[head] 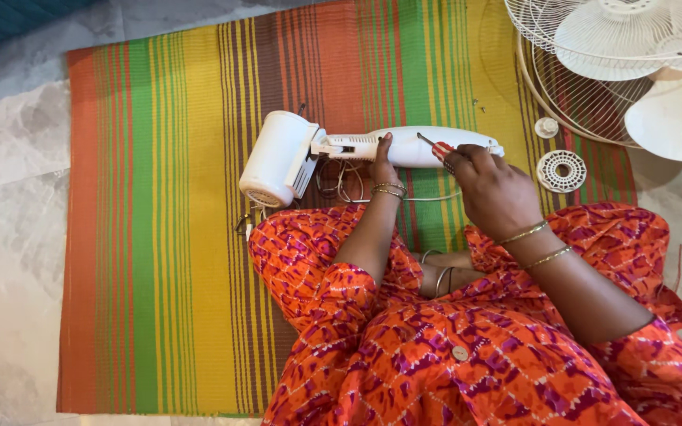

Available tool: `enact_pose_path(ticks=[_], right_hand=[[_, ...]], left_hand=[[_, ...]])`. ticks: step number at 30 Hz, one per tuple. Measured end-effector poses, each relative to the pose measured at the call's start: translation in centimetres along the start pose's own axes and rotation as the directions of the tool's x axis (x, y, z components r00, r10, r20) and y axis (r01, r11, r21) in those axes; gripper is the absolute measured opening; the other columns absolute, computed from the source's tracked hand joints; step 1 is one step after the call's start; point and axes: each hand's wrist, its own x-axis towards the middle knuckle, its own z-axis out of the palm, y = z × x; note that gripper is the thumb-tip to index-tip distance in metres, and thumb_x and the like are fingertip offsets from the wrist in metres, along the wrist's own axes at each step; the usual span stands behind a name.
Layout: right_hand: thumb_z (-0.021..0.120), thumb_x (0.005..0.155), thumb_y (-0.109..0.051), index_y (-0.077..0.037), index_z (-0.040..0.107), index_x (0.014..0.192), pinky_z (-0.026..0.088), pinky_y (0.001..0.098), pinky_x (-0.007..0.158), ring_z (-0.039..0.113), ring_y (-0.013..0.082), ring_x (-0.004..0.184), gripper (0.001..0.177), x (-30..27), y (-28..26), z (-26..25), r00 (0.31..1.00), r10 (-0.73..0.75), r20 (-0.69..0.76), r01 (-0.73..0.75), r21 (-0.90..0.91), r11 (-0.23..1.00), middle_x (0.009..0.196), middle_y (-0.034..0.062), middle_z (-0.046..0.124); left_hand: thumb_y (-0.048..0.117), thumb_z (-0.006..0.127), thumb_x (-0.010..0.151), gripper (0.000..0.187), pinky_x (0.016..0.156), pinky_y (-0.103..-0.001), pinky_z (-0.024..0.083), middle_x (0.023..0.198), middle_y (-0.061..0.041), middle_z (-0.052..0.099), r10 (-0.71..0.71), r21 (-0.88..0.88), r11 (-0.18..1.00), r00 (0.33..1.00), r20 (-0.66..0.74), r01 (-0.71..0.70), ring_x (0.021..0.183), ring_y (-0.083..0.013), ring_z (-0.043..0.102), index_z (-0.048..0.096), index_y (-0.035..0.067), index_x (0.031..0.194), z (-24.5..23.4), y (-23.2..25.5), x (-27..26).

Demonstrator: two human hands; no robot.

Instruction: The person sits on a mat and uses a screwdriver to remove screws from the handle of a white pedestal fan. They loosen and remove several screws from the fan's handle and motor housing, placing them on the mat.

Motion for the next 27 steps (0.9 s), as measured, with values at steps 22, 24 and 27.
enact_pose_path(ticks=[22, 24, 27], right_hand=[[0.065, 0.079, -0.066, -0.008, 0.069, 0.108, 0.055, 0.0367, 0.047, 0.073, 0.0257, 0.071, 0.066, -0.3, -0.9, 0.6, 0.986, 0.156, 0.056, -0.142, -0.193, 0.971, 0.086, 0.0116, 0.072], [0.071, 0.073, -0.054, -0.009, 0.066, 0.121, 0.057, 0.0361, 0.050, 0.074, 0.0265, 0.080, 0.067, -0.2, -0.8, 0.5, 0.998, 0.049, -0.026, -0.053, -0.181, 0.982, 0.095, 0.0129, 0.072], [0.077, 0.081, -0.040, -0.010, 0.063, 0.118, 0.059, 0.0416, 0.060, 0.073, 0.0303, 0.085, 0.050, 0.2, -0.1, 0.4, 0.978, 0.138, 0.159, -0.130, -0.064, 0.989, 0.096, 0.0132, 0.071]], left_hand=[[0.030, 0.086, 0.073, 0.066, 0.103, -0.043, 0.050, 0.123, -0.009, 0.069, -0.077, -0.023, 0.997, 0.997, 0.008, 0.077, 0.114, -0.0246, 0.065, 0.064, 0.001, 0.128, -1.7, -1.1, 1.6], [0.031, 0.085, 0.072, 0.066, 0.102, -0.043, 0.050, 0.122, -0.007, 0.069, -0.083, 0.002, 0.997, 0.996, -0.036, 0.083, 0.114, -0.0239, 0.064, 0.064, 0.003, 0.128, -1.6, -1.0, 1.6], [0.032, 0.086, 0.074, 0.065, 0.103, -0.042, 0.049, 0.122, -0.009, 0.068, -0.074, -0.041, 0.996, 0.997, 0.037, 0.075, 0.115, -0.0247, 0.064, 0.064, 0.002, 0.128, -1.6, -1.1, 1.3]])
